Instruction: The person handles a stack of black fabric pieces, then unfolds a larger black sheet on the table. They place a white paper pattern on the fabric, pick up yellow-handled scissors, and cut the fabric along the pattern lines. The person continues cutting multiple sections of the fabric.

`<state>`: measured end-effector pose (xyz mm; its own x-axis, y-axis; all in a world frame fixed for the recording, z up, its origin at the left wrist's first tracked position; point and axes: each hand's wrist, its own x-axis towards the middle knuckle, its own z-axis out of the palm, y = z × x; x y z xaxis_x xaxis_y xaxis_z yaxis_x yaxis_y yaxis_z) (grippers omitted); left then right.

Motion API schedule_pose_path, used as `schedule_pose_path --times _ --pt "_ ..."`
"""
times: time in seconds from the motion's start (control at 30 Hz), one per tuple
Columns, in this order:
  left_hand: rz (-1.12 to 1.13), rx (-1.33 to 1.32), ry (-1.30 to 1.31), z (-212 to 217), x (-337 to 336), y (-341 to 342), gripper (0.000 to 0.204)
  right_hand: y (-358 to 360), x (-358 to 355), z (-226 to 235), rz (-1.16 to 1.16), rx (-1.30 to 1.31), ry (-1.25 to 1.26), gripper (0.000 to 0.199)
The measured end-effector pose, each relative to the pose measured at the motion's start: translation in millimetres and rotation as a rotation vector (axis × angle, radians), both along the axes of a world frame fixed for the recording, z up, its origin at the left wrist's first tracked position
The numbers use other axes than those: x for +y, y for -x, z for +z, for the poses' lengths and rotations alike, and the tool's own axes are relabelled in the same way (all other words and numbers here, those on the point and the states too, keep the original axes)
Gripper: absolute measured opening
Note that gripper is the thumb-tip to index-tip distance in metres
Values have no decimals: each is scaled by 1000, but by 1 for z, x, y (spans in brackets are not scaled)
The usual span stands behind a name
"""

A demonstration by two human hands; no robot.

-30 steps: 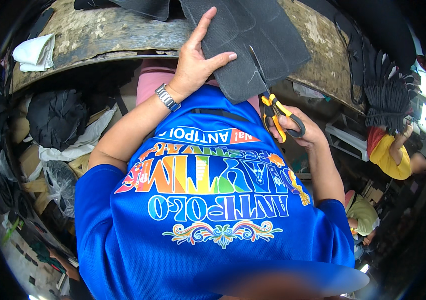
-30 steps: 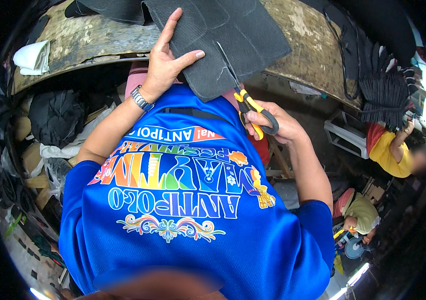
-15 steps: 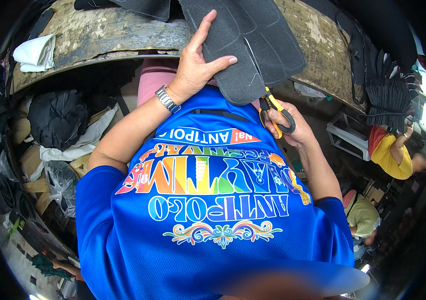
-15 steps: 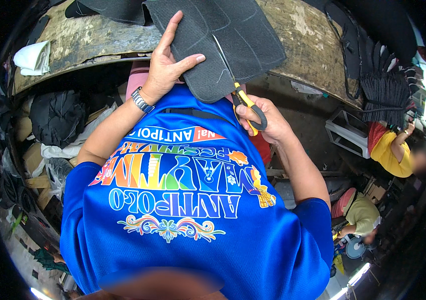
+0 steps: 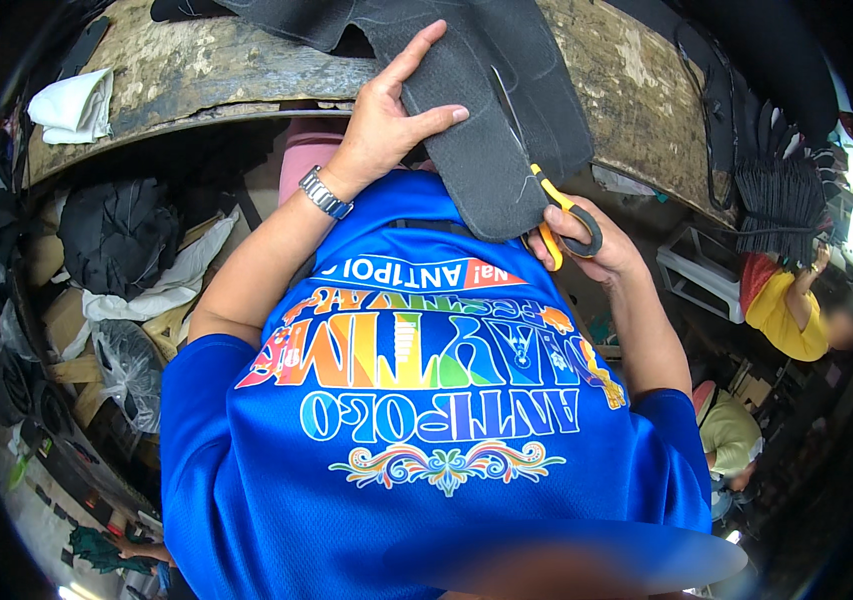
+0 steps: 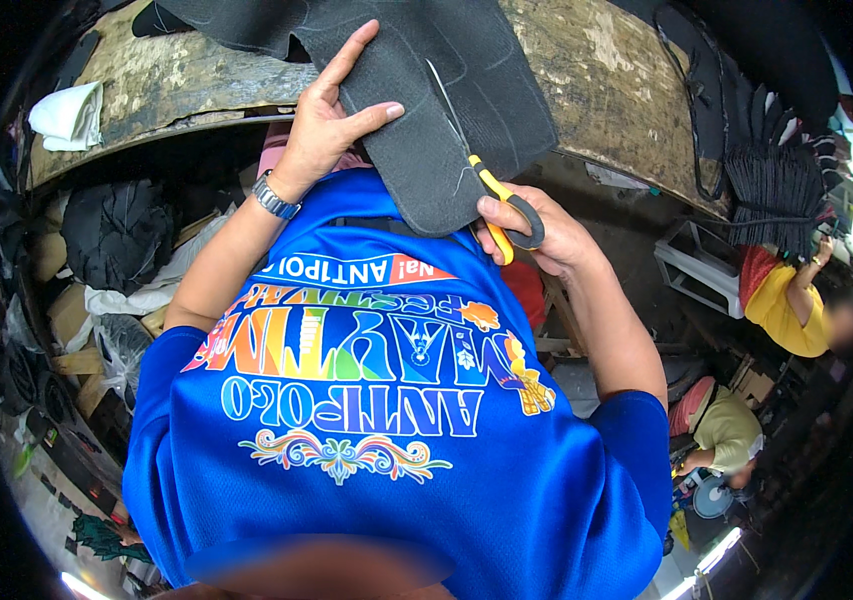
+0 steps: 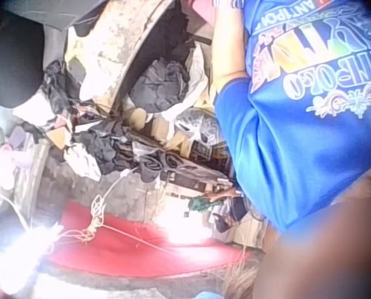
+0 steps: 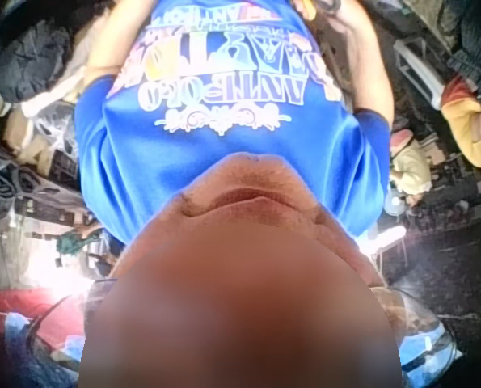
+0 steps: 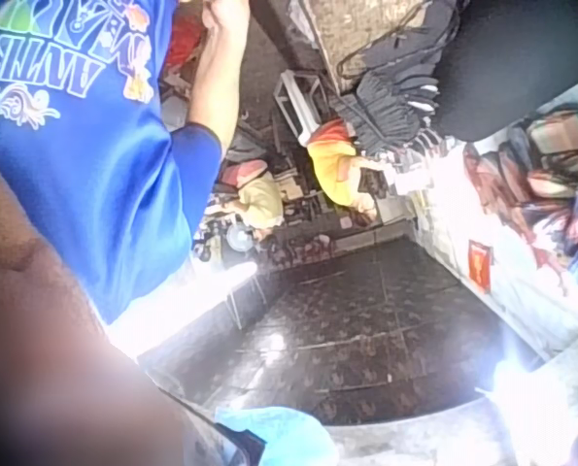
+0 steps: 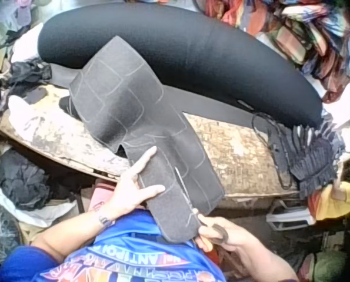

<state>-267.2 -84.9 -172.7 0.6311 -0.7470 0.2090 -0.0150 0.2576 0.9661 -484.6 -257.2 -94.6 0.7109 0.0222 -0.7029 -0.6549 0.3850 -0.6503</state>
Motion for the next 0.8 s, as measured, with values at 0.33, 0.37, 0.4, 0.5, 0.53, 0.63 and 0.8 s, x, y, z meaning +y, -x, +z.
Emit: schedule_pose_path --times 0.33,0.37,0.4,0.5,0.53,0.63,0.8 --pt "38 -52 -22 -7 7 -2 99 0 9 -4 -67 -26 -10 31" --pt "35 -58 -21 -8 8 -2 99 0 9 -3 -63 -21 -6 30" --pt "32 -75 -18 -7 8 -2 99 0 9 -3 -37 5 44 39" --pt "36 -129 -50 -4 10 -2 97 -2 6 0 10 33 91 49" --pt "17 -102 -43 -2 10 -1 97 -3 6 2 -6 31 54 40" --pt "-27 -78 -33 3 11 4 98 -10 5 5 -55 39 20 34" --pt "-28 -119 -83 2 13 5 100 -21 8 3 -78 10 93 43"
